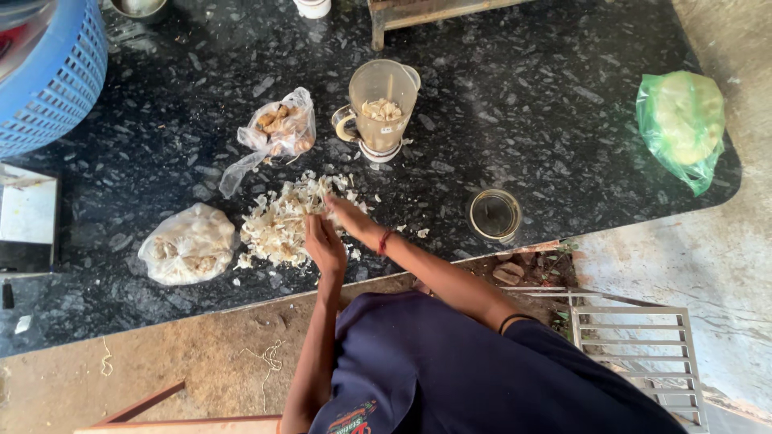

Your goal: The person is peeling and breaking apart white fibrous food items by hand on a countertop. They repeatedly pick up pieces, separate them, and place them into a blender jar. The person also handles plastic bags containing similar items.

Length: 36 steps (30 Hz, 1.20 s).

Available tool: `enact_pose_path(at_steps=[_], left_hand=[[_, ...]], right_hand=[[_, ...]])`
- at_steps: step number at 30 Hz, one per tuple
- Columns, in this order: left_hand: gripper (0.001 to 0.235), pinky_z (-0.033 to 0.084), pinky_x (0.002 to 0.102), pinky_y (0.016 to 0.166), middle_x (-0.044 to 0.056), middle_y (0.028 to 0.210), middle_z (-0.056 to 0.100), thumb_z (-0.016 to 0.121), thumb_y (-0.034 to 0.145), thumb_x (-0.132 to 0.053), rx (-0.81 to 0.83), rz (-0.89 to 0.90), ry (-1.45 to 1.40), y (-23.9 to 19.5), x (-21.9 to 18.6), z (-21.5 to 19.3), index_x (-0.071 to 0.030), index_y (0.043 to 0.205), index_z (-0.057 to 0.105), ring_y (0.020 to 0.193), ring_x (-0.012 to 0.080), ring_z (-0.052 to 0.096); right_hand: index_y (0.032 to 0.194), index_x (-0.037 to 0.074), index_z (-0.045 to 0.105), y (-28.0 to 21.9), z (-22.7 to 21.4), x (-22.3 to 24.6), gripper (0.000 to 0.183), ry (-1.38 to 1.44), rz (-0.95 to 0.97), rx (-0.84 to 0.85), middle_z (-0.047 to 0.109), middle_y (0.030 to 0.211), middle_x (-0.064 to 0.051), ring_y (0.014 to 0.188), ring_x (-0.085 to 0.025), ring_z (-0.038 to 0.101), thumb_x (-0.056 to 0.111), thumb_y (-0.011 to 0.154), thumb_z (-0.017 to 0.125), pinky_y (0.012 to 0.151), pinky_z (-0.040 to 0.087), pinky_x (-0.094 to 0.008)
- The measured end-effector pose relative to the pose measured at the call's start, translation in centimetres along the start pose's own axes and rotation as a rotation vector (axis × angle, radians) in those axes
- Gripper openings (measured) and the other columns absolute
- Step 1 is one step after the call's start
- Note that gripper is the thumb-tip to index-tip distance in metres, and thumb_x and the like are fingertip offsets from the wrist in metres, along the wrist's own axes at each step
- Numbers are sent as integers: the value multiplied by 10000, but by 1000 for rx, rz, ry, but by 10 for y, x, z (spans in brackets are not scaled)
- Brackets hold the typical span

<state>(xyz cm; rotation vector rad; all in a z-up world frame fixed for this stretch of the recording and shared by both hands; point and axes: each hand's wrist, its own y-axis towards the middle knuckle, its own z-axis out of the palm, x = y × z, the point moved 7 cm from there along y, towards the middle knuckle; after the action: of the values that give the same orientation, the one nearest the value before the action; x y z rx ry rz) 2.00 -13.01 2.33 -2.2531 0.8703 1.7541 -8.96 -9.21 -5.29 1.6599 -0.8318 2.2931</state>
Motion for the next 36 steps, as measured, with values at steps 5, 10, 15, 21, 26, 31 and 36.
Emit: enact_pose_path(at_steps=[5, 10, 15, 21, 26, 31, 36], left_hand=[[322, 437, 432, 633, 129, 850, 525, 456, 1131, -232, -90, 89, 188, 3, -15, -4, 14, 946, 553, 697, 212, 491], [304, 454, 377, 629, 138, 981, 550, 451, 1125, -193, -35, 254, 46, 2, -49, -6, 66, 1142, 608, 783, 217, 527], [212, 431, 301, 590, 91, 894, 578, 597, 1027, -103, -22, 14, -215, 6, -16, -3, 33, 880, 667, 712, 143, 515], [275, 499, 279, 569, 48, 679, 583, 642, 935, 0, -184, -356, -651, 4, 50, 5, -41, 663, 640, 598, 121, 530], [256, 422, 276, 535, 69, 688, 623, 547, 866, 122, -277, -653, -850, -2, 97, 13, -22, 667, 617, 590, 123, 536], [228, 372, 294, 503, 83, 685, 611, 562, 866, 139, -276, -607, -721, 3, 111, 14, -2, 714, 657, 557, 114, 503], [227, 405, 281, 528, 49, 751, 632, 474, 884, 115, -238, -670, -863, 6, 117, 23, -16, 794, 635, 587, 98, 528]], right_hand=[[1164, 109, 572, -16, -1, -13, 674, -11, 222, -76, 456, 715, 6, 564, -108, 408, 732, 986, 384, 456, 306, -289], [1178, 91, 543, -2, -9, -1, 726, -59, 76, -140, 504, 841, 0, 664, -95, 472, 752, 993, 307, 540, 398, -272], [1108, 71, 514, -1, -10, 13, 626, -143, -223, -137, 505, 917, -1, 784, -96, 492, 686, 1079, 402, 680, 455, -256], [1166, 85, 459, -37, 9, 42, 501, -318, -316, -32, 558, 819, -18, 608, -138, 466, 554, 1001, 518, 510, 397, -317], [1191, 91, 500, -69, 21, 77, 391, -527, -514, -67, 653, 929, -30, 781, -164, 684, 443, 1041, 583, 647, 562, -336], [1160, 102, 539, -67, 23, 84, 259, -640, -522, -28, 641, 1064, -79, 864, -205, 710, 333, 1071, 615, 711, 576, -344], [1287, 88, 491, -53, 15, 71, 356, -591, -525, 67, 653, 1167, -95, 916, -201, 702, 202, 996, 662, 758, 589, -349]])
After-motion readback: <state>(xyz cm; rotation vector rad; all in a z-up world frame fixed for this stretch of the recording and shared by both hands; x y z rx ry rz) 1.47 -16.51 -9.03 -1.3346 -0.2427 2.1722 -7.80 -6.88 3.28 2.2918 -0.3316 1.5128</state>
